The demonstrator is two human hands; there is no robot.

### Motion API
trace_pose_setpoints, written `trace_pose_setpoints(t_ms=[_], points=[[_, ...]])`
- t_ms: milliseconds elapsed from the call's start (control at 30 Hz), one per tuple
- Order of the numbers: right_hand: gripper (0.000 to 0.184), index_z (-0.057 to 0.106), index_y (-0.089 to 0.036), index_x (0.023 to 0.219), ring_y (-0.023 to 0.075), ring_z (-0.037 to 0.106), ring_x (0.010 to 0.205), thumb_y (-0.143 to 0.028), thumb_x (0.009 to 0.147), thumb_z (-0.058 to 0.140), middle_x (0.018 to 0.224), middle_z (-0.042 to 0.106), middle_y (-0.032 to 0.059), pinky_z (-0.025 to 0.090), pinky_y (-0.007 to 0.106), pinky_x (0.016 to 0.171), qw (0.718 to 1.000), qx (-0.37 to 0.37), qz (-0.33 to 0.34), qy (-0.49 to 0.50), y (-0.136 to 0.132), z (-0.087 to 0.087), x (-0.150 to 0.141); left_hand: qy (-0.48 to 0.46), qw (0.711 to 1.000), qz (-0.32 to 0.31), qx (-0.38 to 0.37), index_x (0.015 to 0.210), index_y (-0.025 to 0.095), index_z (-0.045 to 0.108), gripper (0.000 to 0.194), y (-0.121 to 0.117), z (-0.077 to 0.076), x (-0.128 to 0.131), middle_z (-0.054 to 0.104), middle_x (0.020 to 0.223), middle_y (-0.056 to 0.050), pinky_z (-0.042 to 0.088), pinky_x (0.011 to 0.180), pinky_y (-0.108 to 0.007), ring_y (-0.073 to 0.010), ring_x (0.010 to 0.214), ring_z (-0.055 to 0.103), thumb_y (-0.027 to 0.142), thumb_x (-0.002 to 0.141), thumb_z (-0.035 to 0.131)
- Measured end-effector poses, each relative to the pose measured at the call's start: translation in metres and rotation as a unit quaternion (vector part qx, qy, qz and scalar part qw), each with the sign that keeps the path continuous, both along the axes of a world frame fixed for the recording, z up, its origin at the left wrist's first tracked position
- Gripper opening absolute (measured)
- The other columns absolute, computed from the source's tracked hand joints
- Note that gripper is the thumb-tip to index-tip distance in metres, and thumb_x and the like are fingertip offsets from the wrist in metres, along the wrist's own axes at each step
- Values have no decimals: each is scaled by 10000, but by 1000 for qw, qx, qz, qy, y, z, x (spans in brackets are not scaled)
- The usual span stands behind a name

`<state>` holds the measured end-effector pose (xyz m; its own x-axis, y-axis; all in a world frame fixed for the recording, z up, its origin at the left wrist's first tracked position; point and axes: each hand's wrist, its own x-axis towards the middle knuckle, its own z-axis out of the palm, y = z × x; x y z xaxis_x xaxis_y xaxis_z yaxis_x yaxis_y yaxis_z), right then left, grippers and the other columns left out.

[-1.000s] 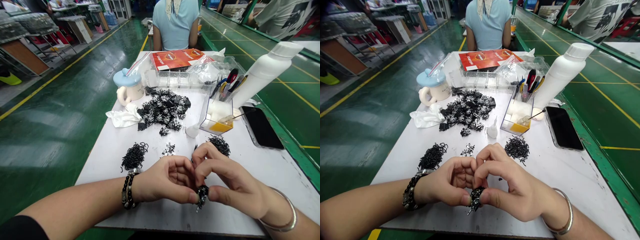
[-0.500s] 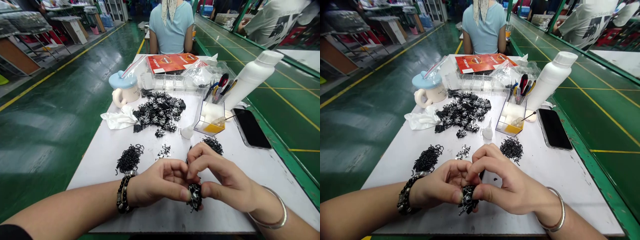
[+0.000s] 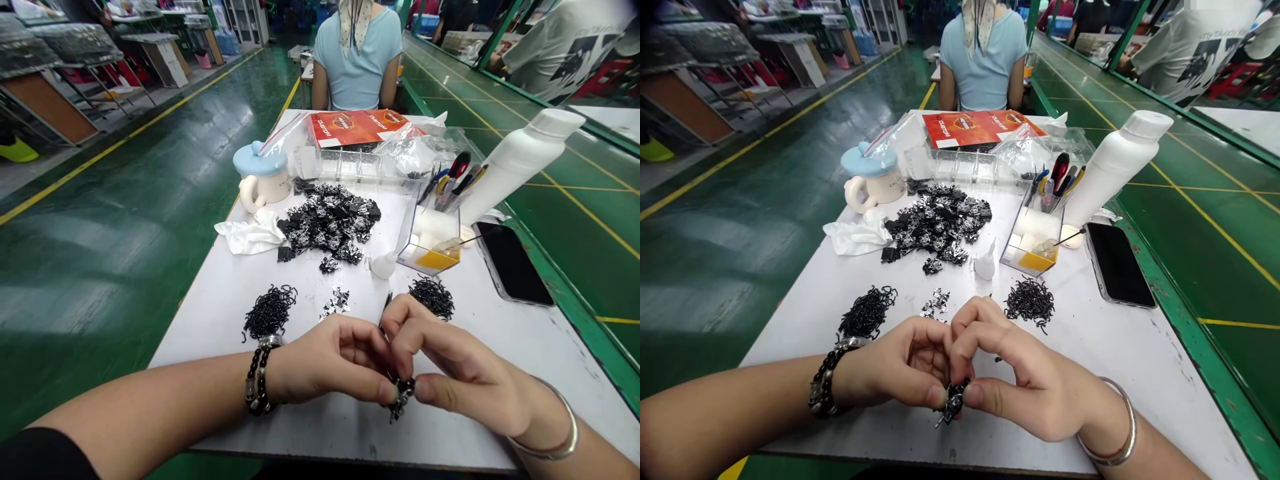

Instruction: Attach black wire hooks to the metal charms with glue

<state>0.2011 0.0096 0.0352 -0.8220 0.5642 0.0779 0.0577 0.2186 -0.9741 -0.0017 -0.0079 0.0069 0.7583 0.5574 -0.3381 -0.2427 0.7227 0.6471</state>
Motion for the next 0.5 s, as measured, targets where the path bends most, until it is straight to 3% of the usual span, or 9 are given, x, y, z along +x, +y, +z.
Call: trace_pose_setpoints(t_ms=[167,300,400,467,500], points=[[88,502,-222,936,128,429,926,-161,874,516,957,419,24,395,246,840,996,80,-6,-41,-1,1,1,-7,1000,14,-17,717,110,636,253,1,-5,1,694,762,-47,506,660,-207,-108,669,659,130,551,826],[33,476,-229,915,135,455,901,-227,896,503,945,435,24,415,268,812,1000,27,-12,-10,2,-6,0,-23,999,28,-17,723,119,637,231,1,-2,2,695,760,-42,512,650,-215,-120,666,668,123,574,814],[126,475,-245,940,147,479,869,-332,880,542,939,451,26,440,283,778,999,5,-31,19,3,-7,3,-52,998,33,-24,761,127,650,243,0,1,2,707,791,-49,524,660,-231,-131,679,676,131,582,814],[168,486,-251,950,167,488,877,-390,874,543,937,467,37,457,293,749,995,54,-77,21,1,0,11,-61,997,28,-29,795,120,660,251,0,2,2,720,823,-75,532,679,-242,-139,689,684,143,596,811],[180,490,-250,928,182,493,889,-419,877,526,928,475,44,465,302,734,986,102,-132,12,-2,6,17,-63,997,27,-31,812,113,663,252,0,3,2,724,833,-90,535,687,-245,-143,692,688,149,607,806]])
